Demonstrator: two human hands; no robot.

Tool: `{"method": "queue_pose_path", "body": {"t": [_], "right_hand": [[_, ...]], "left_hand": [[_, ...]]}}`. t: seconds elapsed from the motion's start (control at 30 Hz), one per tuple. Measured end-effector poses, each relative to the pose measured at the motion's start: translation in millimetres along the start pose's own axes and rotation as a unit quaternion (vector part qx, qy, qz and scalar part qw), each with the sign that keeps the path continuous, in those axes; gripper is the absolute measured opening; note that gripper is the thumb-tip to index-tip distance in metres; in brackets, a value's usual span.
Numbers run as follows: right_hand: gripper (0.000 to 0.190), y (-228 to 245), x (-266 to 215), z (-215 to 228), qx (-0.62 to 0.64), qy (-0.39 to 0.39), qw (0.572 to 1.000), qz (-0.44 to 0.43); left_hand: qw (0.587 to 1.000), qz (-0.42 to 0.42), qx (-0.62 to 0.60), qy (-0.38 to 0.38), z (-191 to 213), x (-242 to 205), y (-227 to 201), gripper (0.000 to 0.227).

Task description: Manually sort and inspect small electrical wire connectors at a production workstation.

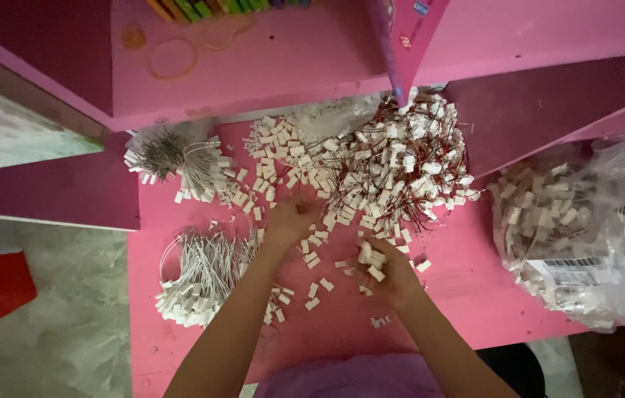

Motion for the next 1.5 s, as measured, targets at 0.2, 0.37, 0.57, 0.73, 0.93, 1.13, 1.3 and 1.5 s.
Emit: {"method": "queue_pose_path", "body": {"t": [0.2,0.37,0.57,0.73,0.93,1.13,1.3,1.5], "right_hand": [[0.02,3.5,-32.4,-42.8,0.008,-0.014,0.997,-0.069],[0.028,-5.9,-13.9,4.5,-0.029,-0.001,0.997,-0.076],[0.038,-5.7,-32.3,-30.7,-0.052,-0.024,0.994,-0.095],[0.03,-3.2,-49.4,-58.2,-0.085,0.019,0.993,-0.081],[0.028,16.5,-77.3,-56.1,-0.285,-0.006,0.956,0.063],[0.026,13.0,-110.4,-68.1,-0.346,0.017,0.938,0.016],[0.029,26.0,-139.7,-95.0,-0.384,0.046,0.921,-0.038],[0.031,69.5,-160.9,-110.4,-0.248,0.084,0.96,0.099]], "left_hand": [[0.988,-0.088,0.119,-0.034,-19.1,-9.4,-33.0,0.037],[0.993,-0.063,0.096,0.003,-33.7,-2.6,-29.5,0.03],[0.949,0.034,-0.277,0.147,-35.7,-48.8,-16.0,0.035],[0.911,0.009,-0.39,0.136,-51.8,-66.0,-0.5,0.037],[0.9,-0.109,-0.403,0.129,-42.6,-94.5,-20.5,0.026],[0.847,-0.019,-0.517,0.126,-26.7,-118.8,-44.0,0.02],[0.84,-0.156,-0.505,0.122,5.3,-154.2,-69.3,0.026],[0.869,-0.127,-0.447,0.173,12.9,-179.3,-83.2,0.016]]}}
Point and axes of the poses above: each hand's wrist, its own x-axis towards the middle knuckle, its own z-axis out of the back of the hand, y = z × x, the point moved 6 cm from there along x, towards the middle knuckle, and after that the axes turned 10 degrees about x, right-handed, at the moved point
